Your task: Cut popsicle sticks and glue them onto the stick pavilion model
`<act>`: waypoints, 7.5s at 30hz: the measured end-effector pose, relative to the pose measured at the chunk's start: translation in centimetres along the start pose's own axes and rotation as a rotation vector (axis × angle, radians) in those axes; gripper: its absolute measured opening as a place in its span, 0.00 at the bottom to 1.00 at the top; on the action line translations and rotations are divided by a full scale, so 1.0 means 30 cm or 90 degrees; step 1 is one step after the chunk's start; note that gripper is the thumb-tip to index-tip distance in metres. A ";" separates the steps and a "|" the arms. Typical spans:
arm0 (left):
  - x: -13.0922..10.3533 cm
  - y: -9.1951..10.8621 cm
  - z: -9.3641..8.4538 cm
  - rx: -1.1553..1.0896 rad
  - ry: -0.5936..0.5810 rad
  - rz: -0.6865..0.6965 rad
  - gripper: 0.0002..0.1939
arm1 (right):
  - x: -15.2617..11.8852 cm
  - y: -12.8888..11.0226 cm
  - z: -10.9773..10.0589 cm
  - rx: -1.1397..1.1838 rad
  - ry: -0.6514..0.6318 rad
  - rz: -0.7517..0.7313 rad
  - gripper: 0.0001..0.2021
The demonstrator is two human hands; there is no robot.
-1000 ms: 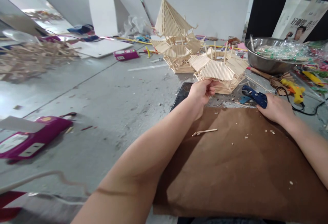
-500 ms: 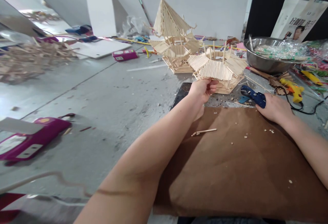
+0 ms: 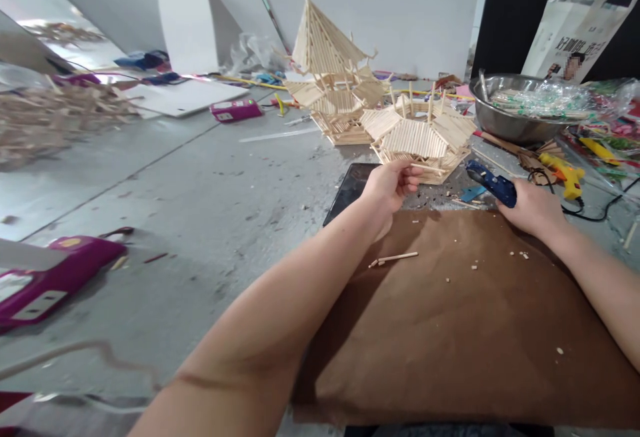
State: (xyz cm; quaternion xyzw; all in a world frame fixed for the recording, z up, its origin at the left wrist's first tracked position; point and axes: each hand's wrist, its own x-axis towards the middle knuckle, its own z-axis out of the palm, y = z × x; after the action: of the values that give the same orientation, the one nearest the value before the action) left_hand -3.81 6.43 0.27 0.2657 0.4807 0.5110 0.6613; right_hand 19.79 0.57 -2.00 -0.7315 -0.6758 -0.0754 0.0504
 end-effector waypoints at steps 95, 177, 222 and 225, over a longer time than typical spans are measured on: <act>-0.086 -0.125 0.007 0.589 -0.268 0.625 0.12 | -0.030 -0.032 -0.043 0.301 0.057 -0.228 0.28; 0.050 -0.008 0.000 0.039 0.072 -0.037 0.05 | 0.003 0.003 0.010 -0.123 -0.064 -0.039 0.26; 0.004 -0.063 0.035 -0.015 -0.025 0.037 0.11 | 0.220 -0.260 0.046 0.605 -0.029 0.028 0.21; -0.010 -0.078 0.041 0.005 -0.070 0.033 0.12 | 0.227 -0.234 0.038 0.572 -0.029 0.040 0.21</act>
State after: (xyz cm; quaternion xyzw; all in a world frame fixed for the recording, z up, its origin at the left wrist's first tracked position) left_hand -1.73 5.55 -1.10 0.3081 0.4386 0.5108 0.6722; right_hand 13.37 8.03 -2.09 -0.6586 -0.6198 0.2431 0.3507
